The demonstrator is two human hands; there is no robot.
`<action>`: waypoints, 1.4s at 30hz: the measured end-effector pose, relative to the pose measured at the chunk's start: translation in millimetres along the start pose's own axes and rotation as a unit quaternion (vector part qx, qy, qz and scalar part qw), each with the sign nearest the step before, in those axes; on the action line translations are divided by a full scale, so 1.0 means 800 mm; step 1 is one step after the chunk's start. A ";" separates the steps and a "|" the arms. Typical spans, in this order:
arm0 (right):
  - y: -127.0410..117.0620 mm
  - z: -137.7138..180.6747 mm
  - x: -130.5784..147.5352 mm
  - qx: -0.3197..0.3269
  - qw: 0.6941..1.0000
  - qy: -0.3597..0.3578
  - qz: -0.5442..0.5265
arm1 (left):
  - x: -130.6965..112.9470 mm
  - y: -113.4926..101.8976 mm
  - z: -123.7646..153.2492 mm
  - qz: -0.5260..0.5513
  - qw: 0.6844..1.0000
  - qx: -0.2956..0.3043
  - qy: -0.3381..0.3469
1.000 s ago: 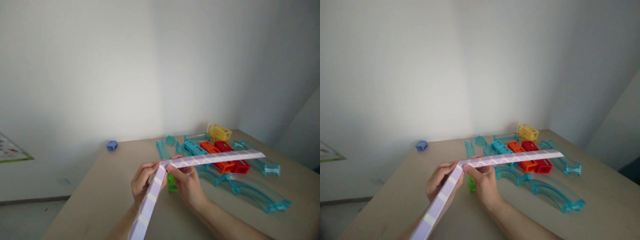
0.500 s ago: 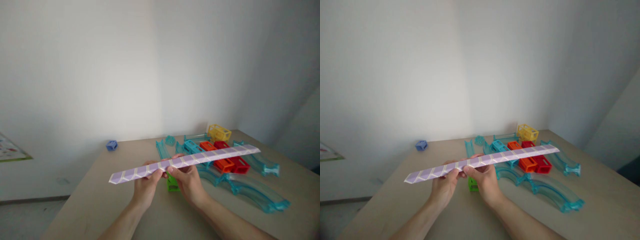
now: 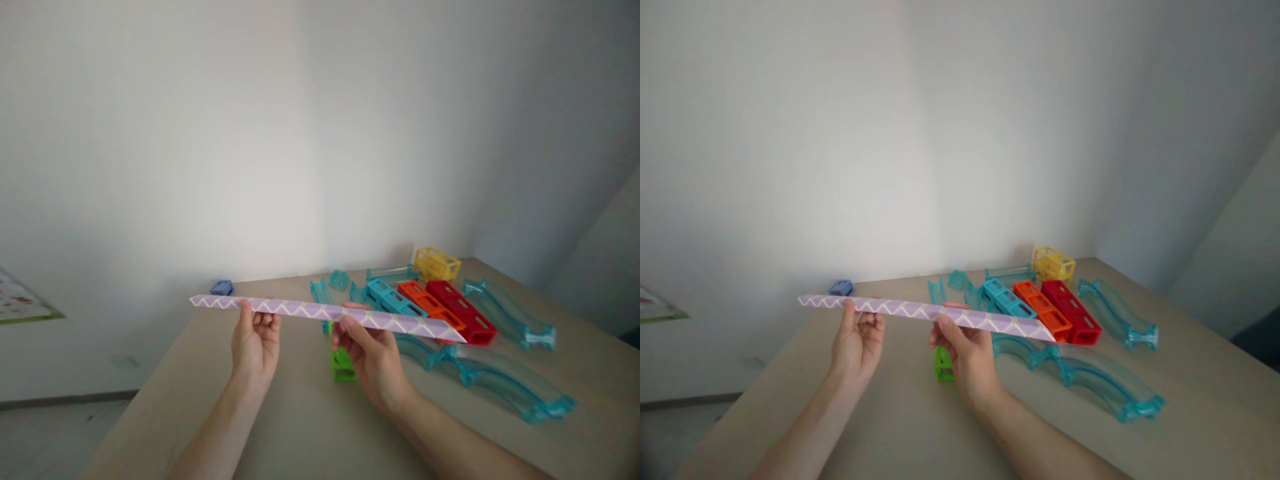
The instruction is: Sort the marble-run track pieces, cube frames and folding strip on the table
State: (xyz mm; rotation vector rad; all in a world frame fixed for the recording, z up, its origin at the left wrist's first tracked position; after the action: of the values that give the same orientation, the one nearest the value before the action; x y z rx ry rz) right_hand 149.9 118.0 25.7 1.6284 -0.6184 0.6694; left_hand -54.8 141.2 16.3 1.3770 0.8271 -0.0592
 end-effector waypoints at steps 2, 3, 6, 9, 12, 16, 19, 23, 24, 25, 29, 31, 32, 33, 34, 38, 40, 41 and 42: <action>0.001 -0.001 -0.003 -0.004 1.000 0.007 0.025 | 0.006 0.007 0.005 -0.020 0.999 0.031 -0.009; 0.002 -0.001 -0.005 -0.003 0.999 0.014 0.039 | 0.013 0.014 0.012 -0.036 0.998 0.056 -0.023; 0.007 0.001 -0.009 0.002 0.998 0.028 0.062 | 0.032 0.034 0.033 -0.083 0.986 0.130 -0.065; 0.006 0.003 -0.003 -0.008 0.999 0.016 0.043 | 0.019 0.034 0.028 -0.075 0.990 0.119 -0.026; 0.002 0.003 0.007 -0.017 0.999 -0.008 0.035 | -0.004 0.024 0.011 -0.062 0.994 0.087 0.025; 0.001 0.003 0.002 -0.013 0.996 0.003 0.092 | 0.003 0.026 0.014 -0.078 0.990 0.117 0.014; 0.006 0.005 -0.005 0.003 0.991 0.017 0.136 | 0.025 0.037 0.034 -0.091 0.982 0.164 -0.033; 0.013 0.008 -0.001 0.010 0.985 0.009 0.171 | 0.036 0.047 0.052 -0.107 0.970 0.212 -0.054; 0.015 0.008 0.001 0.016 0.983 0.004 0.181 | 0.037 0.048 0.054 -0.110 0.968 0.218 -0.060; 0.018 0.009 0.002 0.023 0.982 -0.001 0.190 | 0.038 0.047 0.056 -0.110 0.967 0.221 -0.066; 0.017 0.010 0.002 0.038 0.977 -0.011 0.208 | 0.043 0.044 0.060 -0.097 0.967 0.218 -0.088; 0.014 0.010 -0.001 0.044 0.980 -0.001 0.195 | 0.044 0.044 0.061 -0.095 0.966 0.220 -0.094; 0.015 0.009 -0.003 0.052 0.982 0.006 0.182 | 0.044 0.043 0.061 -0.096 0.967 0.217 -0.095; 0.016 0.009 -0.006 0.064 0.984 0.016 0.168 | 0.043 0.043 0.061 -0.098 0.967 0.213 -0.095; 0.018 0.009 -0.008 0.076 0.985 0.025 0.153 | 0.042 0.041 0.060 -0.100 0.968 0.210 -0.093; 0.025 0.007 -0.014 0.098 0.987 0.062 0.113 | 0.037 0.040 0.057 -0.107 0.968 0.211 -0.079; 0.026 0.007 -0.014 0.096 0.987 0.067 0.114 | 0.036 0.041 0.059 -0.108 0.967 0.216 -0.075; 0.025 0.007 -0.012 0.090 0.986 0.061 0.124 | 0.036 0.042 0.060 -0.107 0.967 0.218 -0.074; 0.024 0.008 -0.009 0.080 0.985 0.050 0.142 | 0.037 0.043 0.062 -0.106 0.967 0.219 -0.072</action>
State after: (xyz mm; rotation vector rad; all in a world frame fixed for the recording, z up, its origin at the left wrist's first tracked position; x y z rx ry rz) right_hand 131.4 109.4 32.5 1.6573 -0.7466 1.0249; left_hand 7.5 118.6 27.3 1.6688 0.8675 -0.5289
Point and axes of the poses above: each hand's wrist, its own z-axis away from the middle knuckle, its own y-axis out of the palm, x = y × z, the point moved 9 cm from there along -z, towards the middle knuckle, and after that the axes turned 5 degrees about y, right-handed, at the moved point
